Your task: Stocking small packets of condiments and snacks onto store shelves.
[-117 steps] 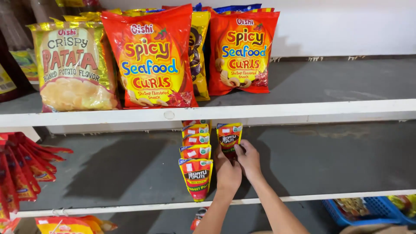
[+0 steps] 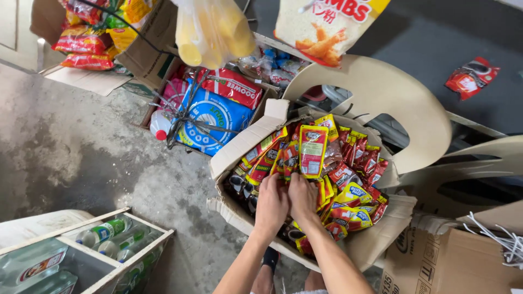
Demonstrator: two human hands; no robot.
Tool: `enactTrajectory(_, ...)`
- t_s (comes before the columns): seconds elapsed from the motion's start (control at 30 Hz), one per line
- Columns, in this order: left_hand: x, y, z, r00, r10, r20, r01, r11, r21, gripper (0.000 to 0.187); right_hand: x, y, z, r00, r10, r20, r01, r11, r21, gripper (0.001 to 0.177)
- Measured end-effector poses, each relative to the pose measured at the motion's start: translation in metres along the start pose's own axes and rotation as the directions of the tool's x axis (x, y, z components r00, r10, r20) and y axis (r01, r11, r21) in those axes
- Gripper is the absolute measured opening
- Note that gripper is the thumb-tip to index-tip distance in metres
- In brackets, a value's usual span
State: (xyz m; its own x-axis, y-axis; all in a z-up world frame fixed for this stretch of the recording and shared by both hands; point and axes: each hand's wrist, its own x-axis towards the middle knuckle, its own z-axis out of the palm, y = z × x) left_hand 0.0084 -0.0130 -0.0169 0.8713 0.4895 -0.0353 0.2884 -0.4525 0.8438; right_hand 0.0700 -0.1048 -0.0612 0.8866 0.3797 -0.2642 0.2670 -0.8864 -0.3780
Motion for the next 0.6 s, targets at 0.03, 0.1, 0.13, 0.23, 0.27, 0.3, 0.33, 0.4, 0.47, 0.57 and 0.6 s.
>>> enactTrajectory(0.03, 0.001, -0.004, 0.005, 1.0, 0.003, 0.007, -0.003, 1.0, -0.002, 0.043, -0.001, 0.003, -0.001, 1.0, 0.008, -0.002, -0.008, 1.0, 0.0, 0.019)
enactTrajectory(0.1, 0.005, -0.011, 0.014, 0.998, -0.056, 0.027, 0.054, 0.997, 0.05, 0.045, -0.001, 0.007, -0.003, 0.988, 0.146, 0.053, -0.155, 0.888, 0.432, 0.017)
enactTrajectory(0.13, 0.006, -0.01, 0.019, 0.998, -0.053, 0.031, 0.051, 0.997, 0.05, 0.045, -0.003, 0.014, 0.001, 0.987, 0.15, 0.051, -0.157, 0.887, 0.433, 0.017)
enactTrajectory(0.23, 0.016, -0.002, 0.029, 0.986, -0.136, 0.096, 0.123, 0.984, 0.128, 0.055, -0.011, 0.025, 0.001, 0.99, 0.029, -0.137, 0.037, 0.89, 0.455, 0.02)
enactTrajectory(0.27, 0.022, 0.003, 0.03, 0.952, -0.288, 0.107, 0.285, 0.958, 0.044, 0.054, -0.017, 0.023, -0.006, 0.995, 0.056, -0.078, -0.008, 0.857, 0.514, 0.017)
enactTrajectory(0.3, 0.028, 0.009, 0.031, 0.893, -0.43, 0.135, 0.438, 0.898, -0.038, 0.054, -0.022, 0.021, -0.014, 0.997, 0.08, -0.019, -0.055, 0.821, 0.568, 0.014)
enactTrajectory(0.33, 0.034, 0.006, 0.034, 0.897, -0.421, 0.138, 0.43, 0.902, -0.042, 0.054, -0.026, 0.018, -0.021, 0.996, 0.083, -0.029, -0.053, 0.823, 0.566, 0.014)
enactTrajectory(0.4, 0.035, -0.001, 0.04, 0.81, -0.565, 0.156, 0.57, 0.821, 0.012, 0.046, -0.044, 0.014, -0.033, 0.999, 0.024, 0.021, -0.032, 0.755, 0.654, 0.018)
enactTrajectory(0.47, 0.023, -0.021, 0.053, 0.851, -0.479, 0.216, 0.52, 0.827, -0.214, 0.037, -0.057, 0.028, -0.02, 0.998, 0.015, -0.068, 0.033, 0.753, 0.657, 0.023)
enactTrajectory(0.57, 0.02, 0.0, 0.045, 0.864, -0.398, 0.31, 0.504, 0.688, -0.522, 0.026, -0.065, 0.036, -0.024, 0.983, 0.101, -0.156, 0.047, 0.678, 0.734, 0.041)
enactTrajectory(0.6, 0.019, 0.015, 0.038, 0.832, -0.407, 0.376, 0.554, 0.579, -0.598, 0.025, -0.069, 0.037, -0.028, 0.97, 0.199, -0.139, -0.007, 0.595, 0.804, 0.055)
